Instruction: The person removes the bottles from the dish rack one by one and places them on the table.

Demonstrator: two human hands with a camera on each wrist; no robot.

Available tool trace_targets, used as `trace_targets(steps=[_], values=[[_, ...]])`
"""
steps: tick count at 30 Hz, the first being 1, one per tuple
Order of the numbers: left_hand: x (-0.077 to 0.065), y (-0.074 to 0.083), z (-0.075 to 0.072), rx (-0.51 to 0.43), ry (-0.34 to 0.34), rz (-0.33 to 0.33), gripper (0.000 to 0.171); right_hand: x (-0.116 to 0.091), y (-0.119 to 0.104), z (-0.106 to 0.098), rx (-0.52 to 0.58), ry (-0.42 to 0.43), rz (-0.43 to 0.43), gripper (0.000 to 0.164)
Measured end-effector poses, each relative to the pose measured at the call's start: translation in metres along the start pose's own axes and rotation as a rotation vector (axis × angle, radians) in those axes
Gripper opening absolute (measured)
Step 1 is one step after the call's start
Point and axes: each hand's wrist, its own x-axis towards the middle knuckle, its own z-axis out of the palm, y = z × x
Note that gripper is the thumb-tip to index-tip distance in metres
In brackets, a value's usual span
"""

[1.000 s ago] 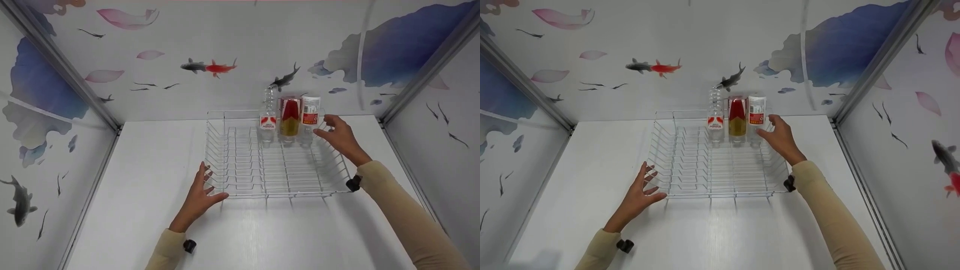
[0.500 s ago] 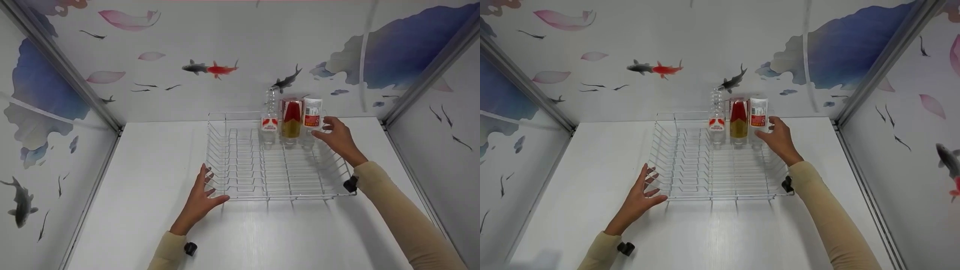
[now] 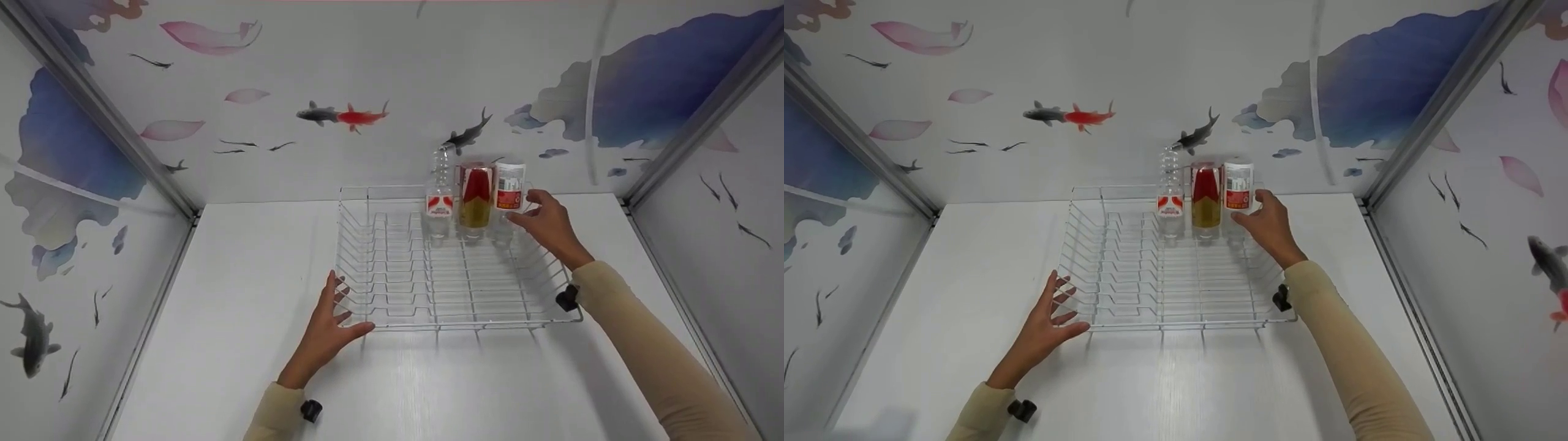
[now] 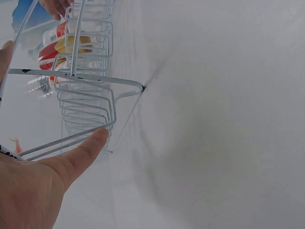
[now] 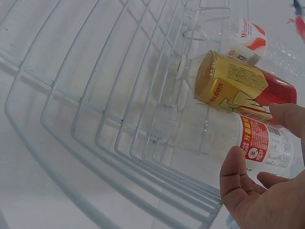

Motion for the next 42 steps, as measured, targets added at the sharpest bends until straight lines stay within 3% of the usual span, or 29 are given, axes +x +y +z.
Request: trace_targets(steps=[27,42], values=[[-0.002,-0.004,0.003,-0.026,0.0,0.041,0.137,0.019,0.011,0.013,-0.004,-0.018,0.055,0.095],[-0.001,-0.006,0.001,-0.026,0.006,0.058,0.135,0.024,0.008,0.022,0.01,0.019,0.038,0.085]])
